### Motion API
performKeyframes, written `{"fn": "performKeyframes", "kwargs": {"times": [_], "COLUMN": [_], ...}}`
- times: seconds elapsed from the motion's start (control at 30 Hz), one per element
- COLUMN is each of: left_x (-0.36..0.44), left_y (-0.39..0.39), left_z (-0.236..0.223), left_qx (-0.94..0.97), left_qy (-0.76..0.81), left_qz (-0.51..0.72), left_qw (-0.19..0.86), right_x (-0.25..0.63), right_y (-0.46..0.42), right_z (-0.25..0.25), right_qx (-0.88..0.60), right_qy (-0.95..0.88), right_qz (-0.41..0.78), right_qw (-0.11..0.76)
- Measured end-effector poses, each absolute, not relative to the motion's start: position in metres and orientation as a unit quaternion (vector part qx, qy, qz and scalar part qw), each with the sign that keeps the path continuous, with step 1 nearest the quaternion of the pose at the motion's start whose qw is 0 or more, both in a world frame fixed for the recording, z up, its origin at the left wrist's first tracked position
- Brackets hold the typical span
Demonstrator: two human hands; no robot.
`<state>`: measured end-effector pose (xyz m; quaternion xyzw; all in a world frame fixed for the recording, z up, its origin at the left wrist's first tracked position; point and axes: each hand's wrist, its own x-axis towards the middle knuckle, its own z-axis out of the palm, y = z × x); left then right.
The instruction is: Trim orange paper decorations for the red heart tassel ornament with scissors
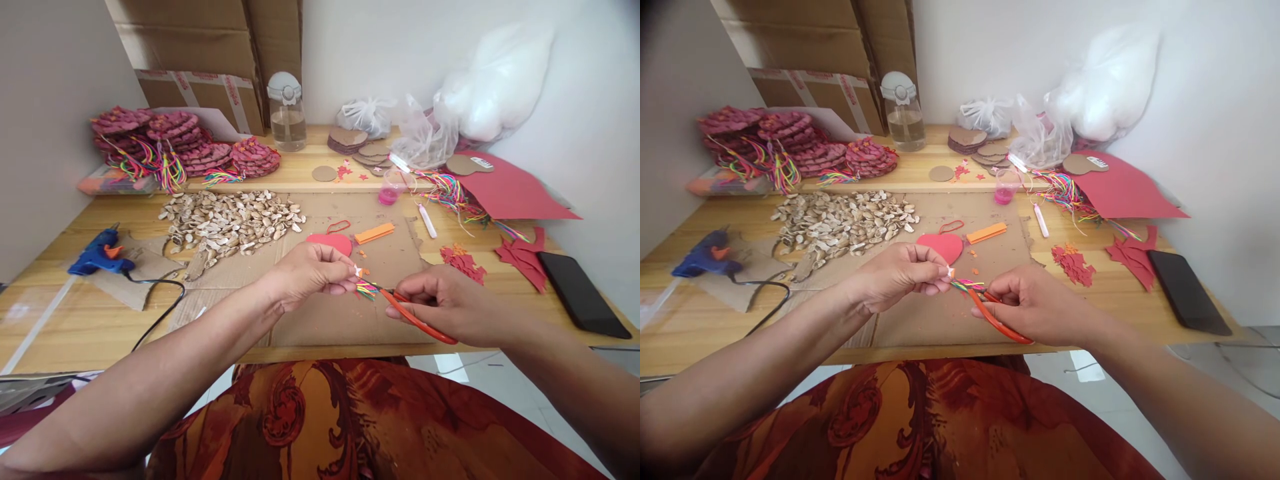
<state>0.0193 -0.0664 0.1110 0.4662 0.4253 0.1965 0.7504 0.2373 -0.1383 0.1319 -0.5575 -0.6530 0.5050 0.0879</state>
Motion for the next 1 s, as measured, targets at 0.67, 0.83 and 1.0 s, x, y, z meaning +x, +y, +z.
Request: {"fn": "performKeyframes", "kwargs": {"times": [0.67,0.83,1.0], "left_x": [0.028,0.032,0.034], "left_y": [-0.072,-0.08,-0.085], "left_z": [0.1,0.097,0.095], "left_qx": [0.406,0.36,0.34], "left_qy": [0.434,0.421,0.406], "left_qz": [0.273,0.34,0.369], "left_qw": [0.756,0.76,0.764], "right_x": [0.245,0.231,0.214], "right_y": [-0.145,-0.155,-0.16], "right_z": [0.128,0.108,0.096], "right_qx": [-0.562,-0.567,-0.574], "right_qy": [-0.665,-0.582,-0.548], "right_qz": [0.48,0.552,0.549], "right_qw": [0.108,0.189,0.262]}}
